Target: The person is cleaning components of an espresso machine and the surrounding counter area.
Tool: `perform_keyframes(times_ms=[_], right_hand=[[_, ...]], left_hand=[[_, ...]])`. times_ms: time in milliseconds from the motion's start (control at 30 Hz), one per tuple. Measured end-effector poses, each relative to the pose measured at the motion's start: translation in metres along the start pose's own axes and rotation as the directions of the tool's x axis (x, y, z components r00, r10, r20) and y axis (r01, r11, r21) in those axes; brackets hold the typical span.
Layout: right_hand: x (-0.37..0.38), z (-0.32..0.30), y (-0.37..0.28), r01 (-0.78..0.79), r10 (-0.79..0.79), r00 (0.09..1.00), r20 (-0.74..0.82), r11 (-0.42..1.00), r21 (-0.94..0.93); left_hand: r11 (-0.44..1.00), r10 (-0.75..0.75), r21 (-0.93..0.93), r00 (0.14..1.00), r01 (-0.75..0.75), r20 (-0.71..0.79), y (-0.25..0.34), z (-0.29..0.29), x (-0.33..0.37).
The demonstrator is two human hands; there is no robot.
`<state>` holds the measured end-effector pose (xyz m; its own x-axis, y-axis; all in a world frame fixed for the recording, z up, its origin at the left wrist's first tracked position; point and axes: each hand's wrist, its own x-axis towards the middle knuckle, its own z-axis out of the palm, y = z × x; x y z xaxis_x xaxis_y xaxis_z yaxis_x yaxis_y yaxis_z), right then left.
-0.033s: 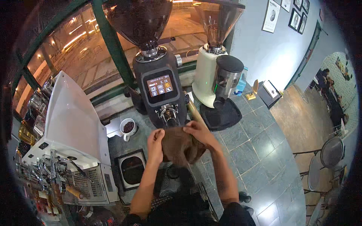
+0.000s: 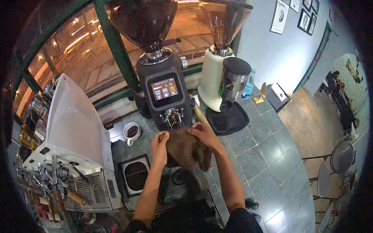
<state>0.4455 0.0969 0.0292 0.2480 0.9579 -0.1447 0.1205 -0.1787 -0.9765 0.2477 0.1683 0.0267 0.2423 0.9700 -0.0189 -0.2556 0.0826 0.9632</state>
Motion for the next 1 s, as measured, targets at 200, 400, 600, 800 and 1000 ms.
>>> perform_keyframes(times_ms=[200, 400, 600, 800, 1000], right_hand=[[0.062, 0.026, -0.009, 0.083, -0.109, 0.975, -0.194, 0.987, -0.137], [0.066, 0.02, -0.004, 0.008, 0.036, 0.962, -0.269, 0.987, 0.161], [0.074, 0.017, 0.001, 0.122, -0.126, 0.958, -0.257, 0.992, -0.034], [0.082, 0.024, 0.011, 0.174, -0.217, 0.88, -0.422, 0.975, -0.137], [0.061, 0.003, 0.016, 0.136, -0.174, 0.949, -0.261, 0.978, -0.156]], left_hand=[[0.997, -0.009, 0.07, 0.986, 0.021, -0.165, -0.037, -0.017, 0.071], [0.992, -0.127, -0.008, 0.986, 0.127, -0.108, -0.039, -0.009, 0.078], [0.978, -0.158, -0.172, 0.958, 0.118, -0.239, -0.038, -0.004, 0.073], [0.982, -0.087, -0.173, 0.992, 0.07, -0.094, -0.038, -0.004, 0.077], [0.996, 0.036, -0.071, 0.967, -0.055, -0.253, -0.04, 0.007, 0.063]])
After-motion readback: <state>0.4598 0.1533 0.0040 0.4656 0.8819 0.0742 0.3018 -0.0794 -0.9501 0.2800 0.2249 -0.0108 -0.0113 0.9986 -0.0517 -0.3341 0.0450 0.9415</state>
